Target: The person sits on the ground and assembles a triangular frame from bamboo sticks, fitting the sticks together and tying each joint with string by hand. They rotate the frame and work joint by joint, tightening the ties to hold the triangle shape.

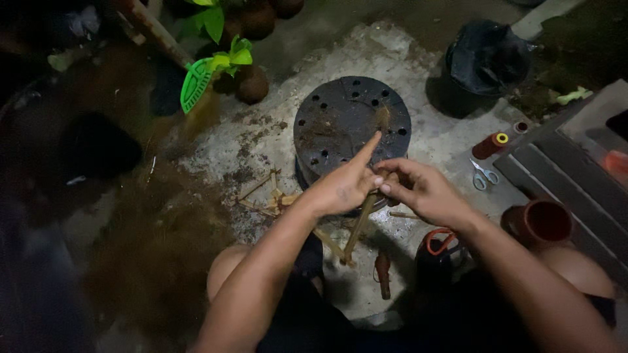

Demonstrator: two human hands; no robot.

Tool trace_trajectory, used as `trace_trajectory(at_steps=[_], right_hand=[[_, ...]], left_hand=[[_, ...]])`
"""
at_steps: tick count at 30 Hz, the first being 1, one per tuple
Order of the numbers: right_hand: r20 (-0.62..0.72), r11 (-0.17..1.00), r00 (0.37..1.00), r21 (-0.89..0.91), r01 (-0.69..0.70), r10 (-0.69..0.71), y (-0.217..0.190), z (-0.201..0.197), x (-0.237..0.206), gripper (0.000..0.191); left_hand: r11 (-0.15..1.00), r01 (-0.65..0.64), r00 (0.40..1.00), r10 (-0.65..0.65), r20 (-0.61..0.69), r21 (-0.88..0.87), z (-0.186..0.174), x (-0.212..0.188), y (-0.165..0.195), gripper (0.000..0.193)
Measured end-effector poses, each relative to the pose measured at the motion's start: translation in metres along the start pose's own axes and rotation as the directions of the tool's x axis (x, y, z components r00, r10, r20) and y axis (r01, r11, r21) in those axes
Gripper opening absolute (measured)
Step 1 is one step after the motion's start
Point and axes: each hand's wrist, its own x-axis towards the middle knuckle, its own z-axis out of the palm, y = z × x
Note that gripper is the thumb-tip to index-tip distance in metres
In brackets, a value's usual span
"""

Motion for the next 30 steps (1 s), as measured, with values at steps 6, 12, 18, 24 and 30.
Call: trace_trajectory(at_steps=[6, 12, 18, 24, 30], right_hand=[[-0.313, 0.999, 0.949, 0.030, 0.039, -0.028, 0.015, -0.011, 0.007, 0.033], [-0.358, 0.963, 0.922, 0.160, 0.217, -0.148, 0.015, -0.015, 0.008, 0.033], [-0.336, 0.936, 0.926, 0.236, 0.262, -0.175, 0.015, 0.003, 0.007, 0.038], [-0.254, 0.909, 0.951, 0.328, 0.258, -0.178, 0.014, 0.001, 0.004, 0.043], [-0.218, 0.907, 0.971, 0.422, 0.007, 0.094, 0.010, -0.022, 0.003, 0.034]], left_hand=[[0.874, -0.191, 0.694, 0.442, -0.568, 0.448, 0.016, -0.020, 0.000, 0.035], [0.940, -0.121, 0.725, 0.303, -0.618, 0.319, 0.049, 0.000, -0.021, 0.049], [0.856, -0.051, 0.950, -0.117, -0.289, -0.514, 0.050, 0.020, -0.035, 0.043], [0.812, -0.036, 0.963, -0.128, -0.238, -0.582, 0.041, 0.009, -0.029, 0.038], [0.861, -0.089, 0.931, -0.107, -0.350, -0.501, 0.039, 0.007, -0.021, 0.033]])
